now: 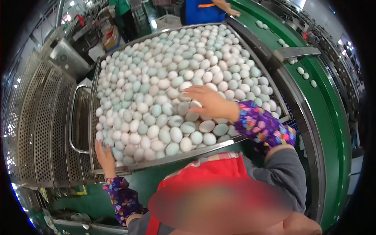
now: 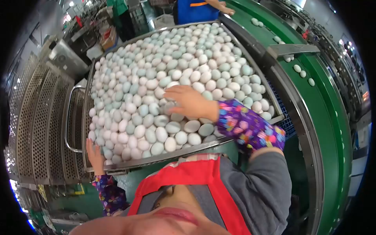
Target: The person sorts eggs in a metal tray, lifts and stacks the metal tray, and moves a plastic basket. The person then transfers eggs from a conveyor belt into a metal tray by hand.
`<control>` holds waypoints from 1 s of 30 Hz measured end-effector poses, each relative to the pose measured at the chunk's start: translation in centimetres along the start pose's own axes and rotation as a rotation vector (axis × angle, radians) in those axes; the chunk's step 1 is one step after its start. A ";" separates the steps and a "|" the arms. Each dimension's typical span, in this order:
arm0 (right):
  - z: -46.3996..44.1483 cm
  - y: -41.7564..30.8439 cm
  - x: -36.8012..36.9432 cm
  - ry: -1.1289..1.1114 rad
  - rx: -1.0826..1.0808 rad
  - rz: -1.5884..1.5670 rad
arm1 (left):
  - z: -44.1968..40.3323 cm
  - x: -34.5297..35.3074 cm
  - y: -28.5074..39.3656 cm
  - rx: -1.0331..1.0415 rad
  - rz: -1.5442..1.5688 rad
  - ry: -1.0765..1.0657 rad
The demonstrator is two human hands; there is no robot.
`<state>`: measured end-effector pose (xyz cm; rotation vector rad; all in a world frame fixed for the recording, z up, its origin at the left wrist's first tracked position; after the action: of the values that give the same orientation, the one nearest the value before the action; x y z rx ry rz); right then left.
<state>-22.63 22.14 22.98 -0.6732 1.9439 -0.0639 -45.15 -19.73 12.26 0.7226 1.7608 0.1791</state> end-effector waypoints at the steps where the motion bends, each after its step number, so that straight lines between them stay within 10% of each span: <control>1: 2.1 0.7 -3.8 0.083 0.063 -0.028 | -0.7 -1.7 3.3 -0.034 0.143 -0.010; 4: 7.2 0.0 -18.0 0.332 0.150 -0.040 | -3.4 -8.6 18.2 0.207 0.379 0.088; 6: 4.0 -8.4 -24.6 0.315 -0.372 0.103 | -1.6 -13.5 31.5 0.345 0.566 0.217; 7: 6.8 -7.8 -26.5 0.471 -0.286 -0.035 | -0.4 -15.2 36.4 0.669 0.716 0.199; 14: 23.1 -15.1 -35.1 0.640 -0.705 -0.044 | 16.2 -15.1 58.0 1.250 1.575 -0.576; 30: 38.3 -15.8 -41.7 0.896 -0.886 0.322 | 22.8 -8.9 66.7 1.375 1.758 -0.678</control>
<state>29.64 38.37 44.54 -0.9770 2.9390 0.8798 2.10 23.07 43.66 2.7164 -0.0853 -0.1676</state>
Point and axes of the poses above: each hand's wrist, its own z-axis away from the middle knuckle, its own x-axis out of the palm, y = z × x, the point moved 6 cm from there along -z, towards the middle knuckle, and after that the axes turned 10 degrees about -x, right-handed, at the moved point
